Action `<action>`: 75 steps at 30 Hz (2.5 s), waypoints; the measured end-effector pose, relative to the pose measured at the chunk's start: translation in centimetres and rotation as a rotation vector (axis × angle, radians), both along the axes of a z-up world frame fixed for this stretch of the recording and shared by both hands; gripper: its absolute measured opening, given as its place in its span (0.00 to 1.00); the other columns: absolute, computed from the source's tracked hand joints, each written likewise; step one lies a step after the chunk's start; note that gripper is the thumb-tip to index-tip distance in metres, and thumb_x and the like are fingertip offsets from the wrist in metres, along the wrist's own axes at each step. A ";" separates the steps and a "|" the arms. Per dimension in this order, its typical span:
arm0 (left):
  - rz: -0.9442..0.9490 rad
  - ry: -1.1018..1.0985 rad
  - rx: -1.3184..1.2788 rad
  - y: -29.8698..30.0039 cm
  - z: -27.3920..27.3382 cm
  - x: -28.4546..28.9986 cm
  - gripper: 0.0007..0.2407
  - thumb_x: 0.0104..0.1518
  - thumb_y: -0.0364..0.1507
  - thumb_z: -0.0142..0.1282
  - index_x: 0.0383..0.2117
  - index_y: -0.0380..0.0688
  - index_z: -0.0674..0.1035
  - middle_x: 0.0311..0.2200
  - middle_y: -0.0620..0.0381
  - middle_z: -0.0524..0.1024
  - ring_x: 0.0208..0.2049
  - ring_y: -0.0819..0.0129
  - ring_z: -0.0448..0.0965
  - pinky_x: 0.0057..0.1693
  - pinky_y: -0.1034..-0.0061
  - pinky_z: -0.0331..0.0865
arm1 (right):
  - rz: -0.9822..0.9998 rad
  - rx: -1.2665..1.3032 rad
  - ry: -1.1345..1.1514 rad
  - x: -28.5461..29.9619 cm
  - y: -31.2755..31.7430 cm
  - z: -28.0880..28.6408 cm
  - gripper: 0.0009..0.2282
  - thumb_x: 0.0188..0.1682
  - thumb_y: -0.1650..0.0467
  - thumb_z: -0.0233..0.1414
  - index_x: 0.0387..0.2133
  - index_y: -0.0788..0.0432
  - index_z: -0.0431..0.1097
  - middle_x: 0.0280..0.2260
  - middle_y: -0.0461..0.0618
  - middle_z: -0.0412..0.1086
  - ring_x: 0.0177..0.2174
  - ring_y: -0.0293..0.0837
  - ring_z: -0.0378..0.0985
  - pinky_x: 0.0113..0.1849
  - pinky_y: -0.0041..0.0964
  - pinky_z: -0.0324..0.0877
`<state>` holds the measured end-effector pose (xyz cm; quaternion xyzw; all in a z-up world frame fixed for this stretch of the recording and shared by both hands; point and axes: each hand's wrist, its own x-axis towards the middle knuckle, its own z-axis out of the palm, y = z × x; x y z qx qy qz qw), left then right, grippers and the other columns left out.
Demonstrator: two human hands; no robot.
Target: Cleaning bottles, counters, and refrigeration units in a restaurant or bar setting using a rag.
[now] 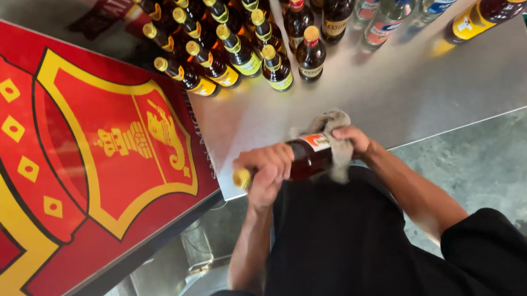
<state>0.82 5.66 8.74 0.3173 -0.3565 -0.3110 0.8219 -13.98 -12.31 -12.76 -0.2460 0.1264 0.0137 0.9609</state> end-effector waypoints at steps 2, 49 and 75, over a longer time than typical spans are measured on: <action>-0.018 0.008 -0.044 0.2 0.6 -0.5 0.12 0.57 0.28 0.55 0.16 0.42 0.69 0.15 0.58 0.68 0.19 0.64 0.70 0.43 0.65 0.68 | -0.007 0.053 0.003 0.3 0.6 0.7 0.23 0.43 0.63 0.53 0.49 0.65 0.69 0.48 0.56 0.75 0.46 0.48 0.79 0.53 0.41 0.69; 0.825 -0.537 0.738 -1.0 -12.8 23.4 0.09 0.58 0.26 0.57 0.22 0.35 0.75 0.19 0.54 0.79 0.21 0.72 0.77 0.32 0.73 0.71 | -0.267 -0.658 0.684 0.4 3.3 7.2 0.11 0.56 0.63 0.39 0.32 0.58 0.61 0.26 0.55 0.76 0.12 0.43 0.67 0.12 0.38 0.61; 0.747 -0.400 0.710 -0.9 -14.1 25.6 0.11 0.59 0.26 0.57 0.20 0.36 0.73 0.18 0.58 0.77 0.22 0.74 0.77 0.33 0.77 0.70 | -0.304 -0.512 0.564 0.5 2.4 5.7 0.09 0.56 0.66 0.48 0.31 0.58 0.60 0.25 0.55 0.72 0.13 0.43 0.69 0.11 0.35 0.58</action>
